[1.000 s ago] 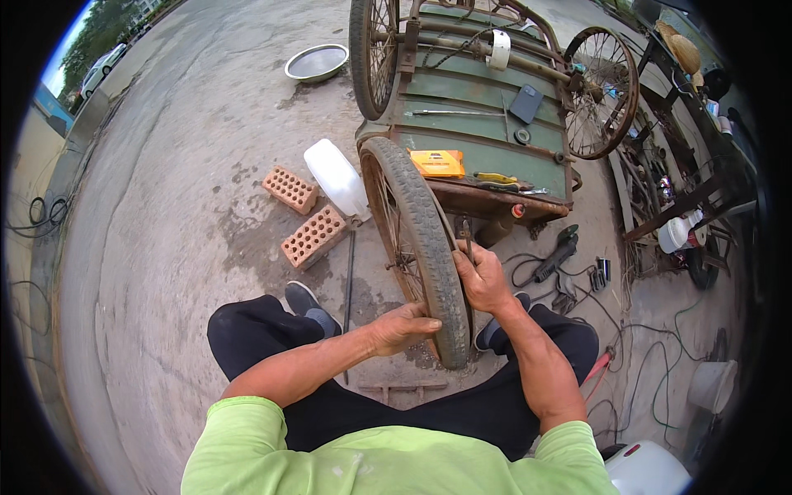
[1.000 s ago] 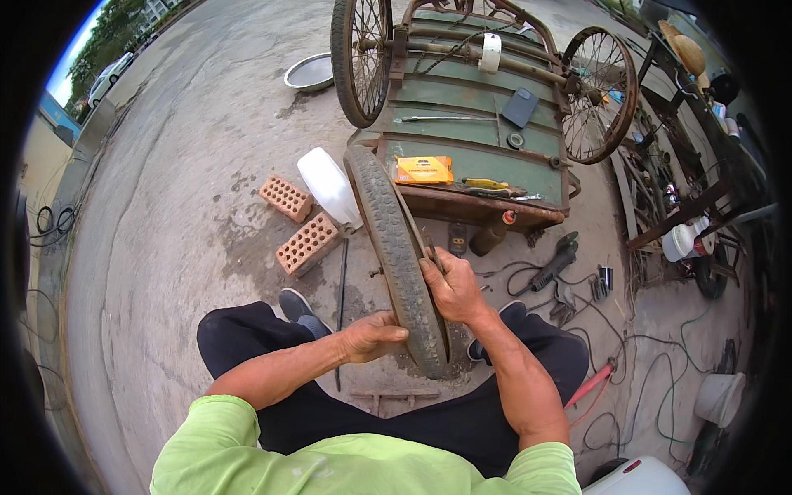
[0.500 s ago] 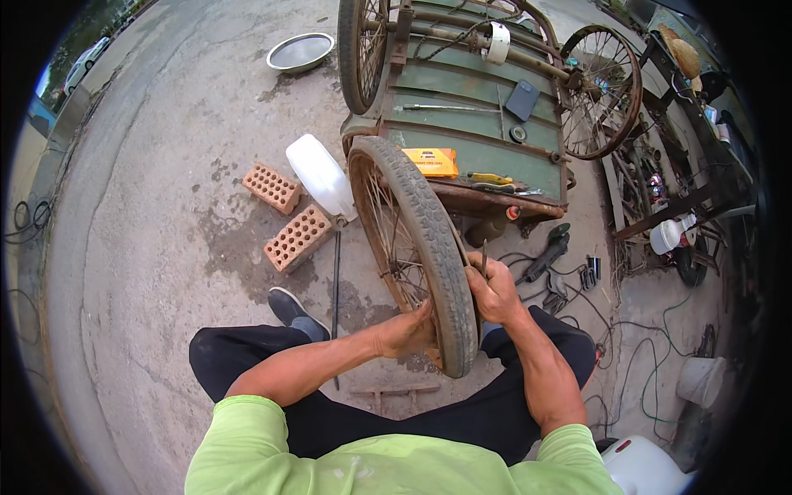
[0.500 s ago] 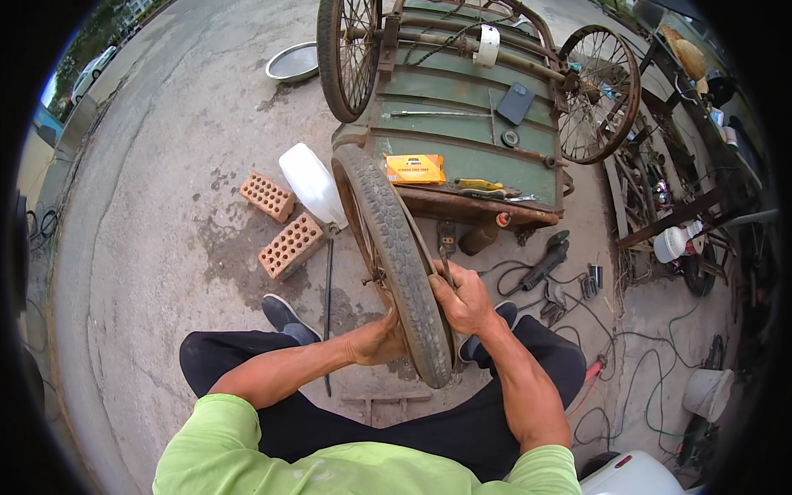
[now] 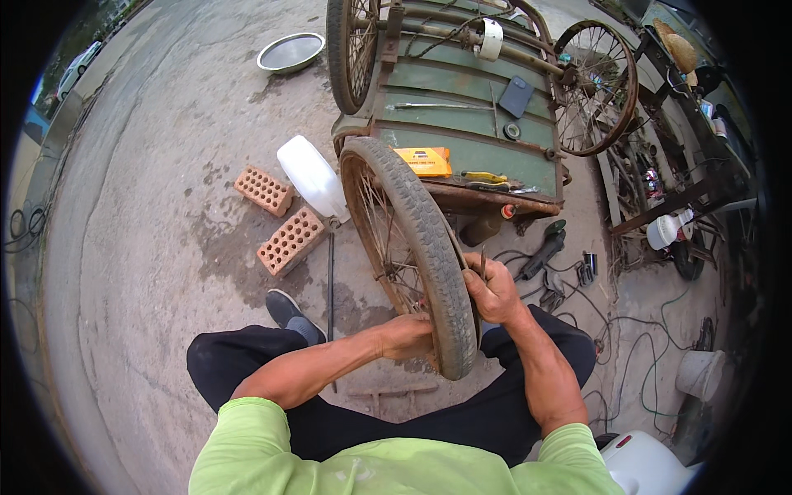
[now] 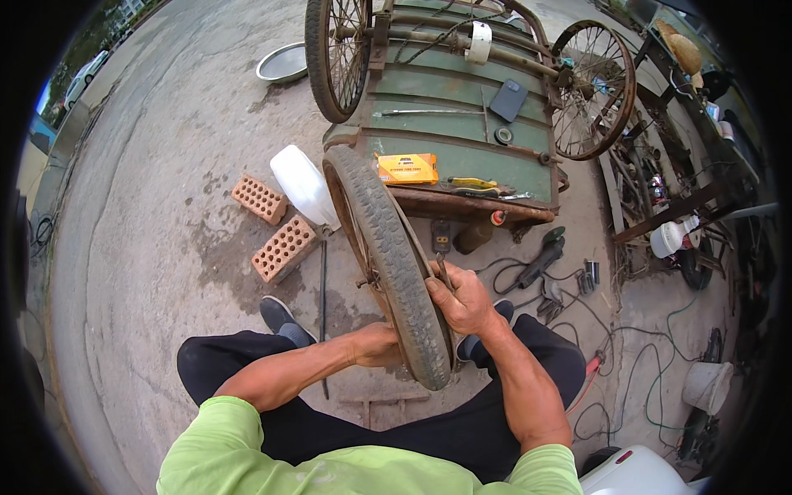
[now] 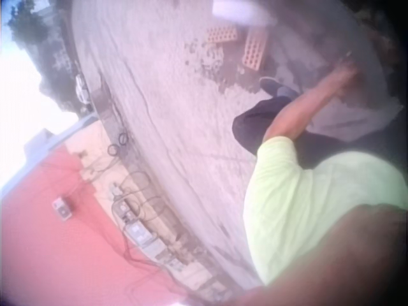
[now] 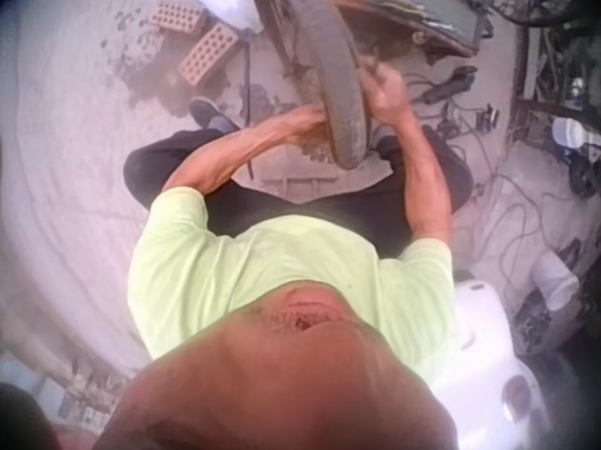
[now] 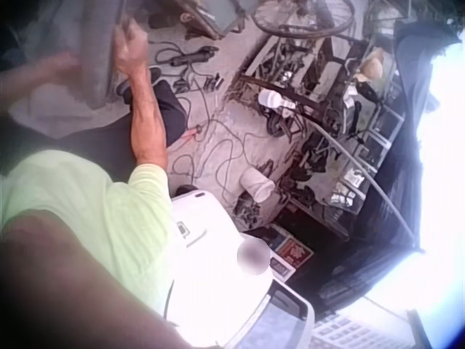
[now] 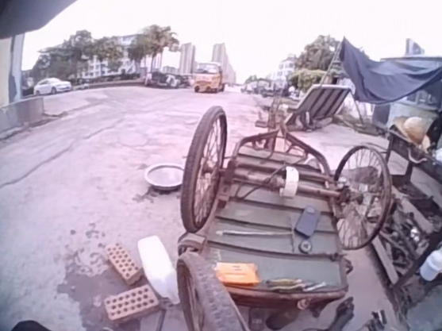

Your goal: The person uses a tire lever to pry the tire bead off the rim of a wheel. They rotate the wheel and repeatedly insert the lever to work the tire off the rim, then remove the tire and inner tube from the rim.

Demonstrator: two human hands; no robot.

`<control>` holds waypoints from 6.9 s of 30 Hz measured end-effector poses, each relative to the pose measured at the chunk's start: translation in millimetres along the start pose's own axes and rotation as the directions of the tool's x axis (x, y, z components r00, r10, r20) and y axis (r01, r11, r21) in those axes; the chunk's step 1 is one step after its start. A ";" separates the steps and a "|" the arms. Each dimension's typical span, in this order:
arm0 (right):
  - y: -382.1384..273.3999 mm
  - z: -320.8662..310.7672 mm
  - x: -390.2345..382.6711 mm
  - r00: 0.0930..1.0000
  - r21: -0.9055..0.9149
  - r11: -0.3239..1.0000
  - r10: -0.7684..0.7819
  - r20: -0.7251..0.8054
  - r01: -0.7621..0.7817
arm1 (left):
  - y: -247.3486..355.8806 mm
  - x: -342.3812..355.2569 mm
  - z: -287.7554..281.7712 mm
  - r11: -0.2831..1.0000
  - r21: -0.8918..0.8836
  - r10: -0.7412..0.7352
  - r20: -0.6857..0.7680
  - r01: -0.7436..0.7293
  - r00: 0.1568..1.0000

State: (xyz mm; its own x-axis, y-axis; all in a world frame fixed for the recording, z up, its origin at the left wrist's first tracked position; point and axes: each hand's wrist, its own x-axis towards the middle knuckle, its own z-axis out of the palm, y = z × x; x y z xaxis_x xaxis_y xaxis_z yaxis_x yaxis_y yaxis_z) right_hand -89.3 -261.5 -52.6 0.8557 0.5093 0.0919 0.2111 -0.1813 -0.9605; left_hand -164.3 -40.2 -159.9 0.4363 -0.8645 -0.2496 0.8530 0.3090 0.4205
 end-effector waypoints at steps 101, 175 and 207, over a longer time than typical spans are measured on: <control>3.6 22.6 2.0 0.982 0.035 0.995 -0.085 -0.169 0.092 | -86.7 -40.3 -41.2 0.915 0.161 0.367 -0.710 -0.370 0.601; -67.5 83.3 -62.6 0.902 0.760 0.641 0.261 -0.345 0.106 | 18.9 -156.1 21.6 0.499 0.836 0.866 -0.471 -0.229 0.166; 26.1 13.1 -65.3 0.651 0.787 0.600 0.541 -0.532 0.145 | 140.9 -100.4 15.0 0.276 0.946 0.683 -0.317 0.170 0.658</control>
State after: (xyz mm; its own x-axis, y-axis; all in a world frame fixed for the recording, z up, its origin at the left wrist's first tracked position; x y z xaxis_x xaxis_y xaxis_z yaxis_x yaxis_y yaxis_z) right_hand -145.9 -288.5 -87.1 0.9231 -0.2140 -0.3195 -0.1211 0.6268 -0.7697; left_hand -92.1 84.2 -62.5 0.9603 -0.2325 -0.1541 0.0386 -0.4363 0.8990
